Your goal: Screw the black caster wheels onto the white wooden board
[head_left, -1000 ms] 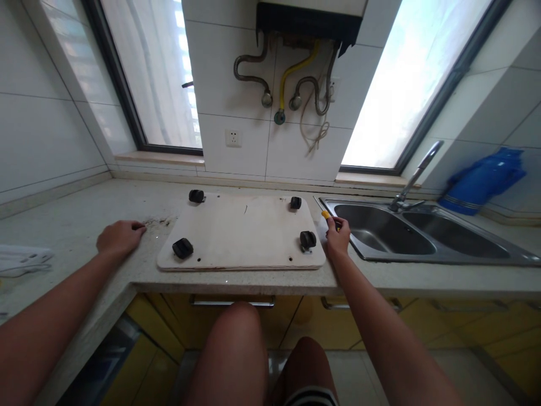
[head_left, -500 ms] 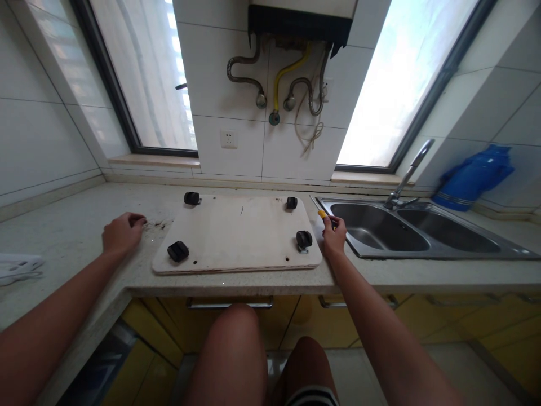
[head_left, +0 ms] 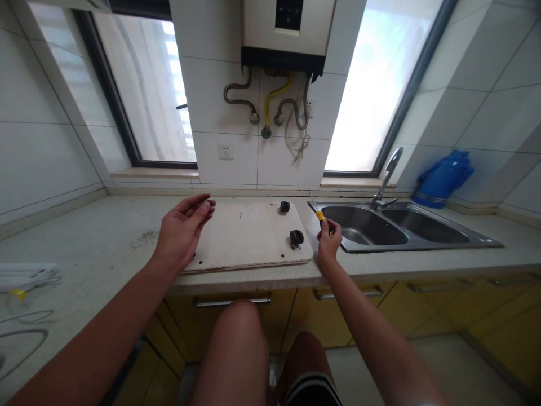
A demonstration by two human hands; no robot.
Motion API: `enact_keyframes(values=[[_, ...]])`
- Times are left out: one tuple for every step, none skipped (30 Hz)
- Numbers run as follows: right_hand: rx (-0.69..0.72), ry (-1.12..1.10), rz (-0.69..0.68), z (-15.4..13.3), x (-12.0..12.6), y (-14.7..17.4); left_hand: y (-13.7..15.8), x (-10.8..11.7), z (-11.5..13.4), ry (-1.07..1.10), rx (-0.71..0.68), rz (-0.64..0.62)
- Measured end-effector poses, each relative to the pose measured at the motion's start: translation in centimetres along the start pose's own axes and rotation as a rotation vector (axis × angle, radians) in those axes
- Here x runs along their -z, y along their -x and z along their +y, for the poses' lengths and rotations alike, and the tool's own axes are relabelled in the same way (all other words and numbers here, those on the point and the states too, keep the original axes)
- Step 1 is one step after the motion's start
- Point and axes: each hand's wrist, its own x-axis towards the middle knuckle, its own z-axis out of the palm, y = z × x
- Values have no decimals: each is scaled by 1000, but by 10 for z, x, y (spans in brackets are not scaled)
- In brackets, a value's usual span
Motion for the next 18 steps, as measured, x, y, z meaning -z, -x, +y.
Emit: enact_keyframes(values=[[0, -53, 17, -12, 7, 17, 10, -4, 4, 17, 38, -11], [3, -105, 14, -25, 16, 37, 20, -7, 6, 24, 74, -26], [4, -150, 0, -37, 26, 61, 29, -10, 7, 18, 106, -54], [1, -188, -20, -50, 38, 87, 37, -12, 7, -2, 130, -95], [-4, -218, -41, -62, 50, 115, 45, -16, 5, -27, 144, -138], [-10, -238, -57, -73, 62, 142, 53, -20, 2, -55, 152, -183], [-18, -261, -68, -82, 73, 168, 61, -25, -1, -81, 154, -224], [-33, -288, -76, -89, 84, 191, 68, -31, -5, -102, 153, -261], [-32, -309, -107, -94, 93, 211, 76, -38, -9, -115, 153, -294], [-37, -315, -139, -97, 100, 226, 84, -46, -12, -115, 156, -323], [-41, -308, -158, -98, 106, 237, 91, -54, -15, -98, 168, -346], [-31, -296, -173, -98, 112, 244, 99, -63, -16, -64, 188, -363], [-30, -282, -188, -97, 116, 248, 106, -72, -17, -16, 214, -374], [-31, -274, -195, -96, 120, 250, 113, -80, -16, 37, 243, -384], [-36, -277, -196, -95, 123, 251, 119, -87, -15, 93, 274, -391], [-45, -292, -191, -94, 126, 251, 124, -93, -12, 149, 305, -392], [-52, -316, -182, -94, 128, 250, 129, -98, -9, 207, 338, -387], [-58, -341, -175, -94, 129, 249, 133, -103, -6, 265, 372, -379]])
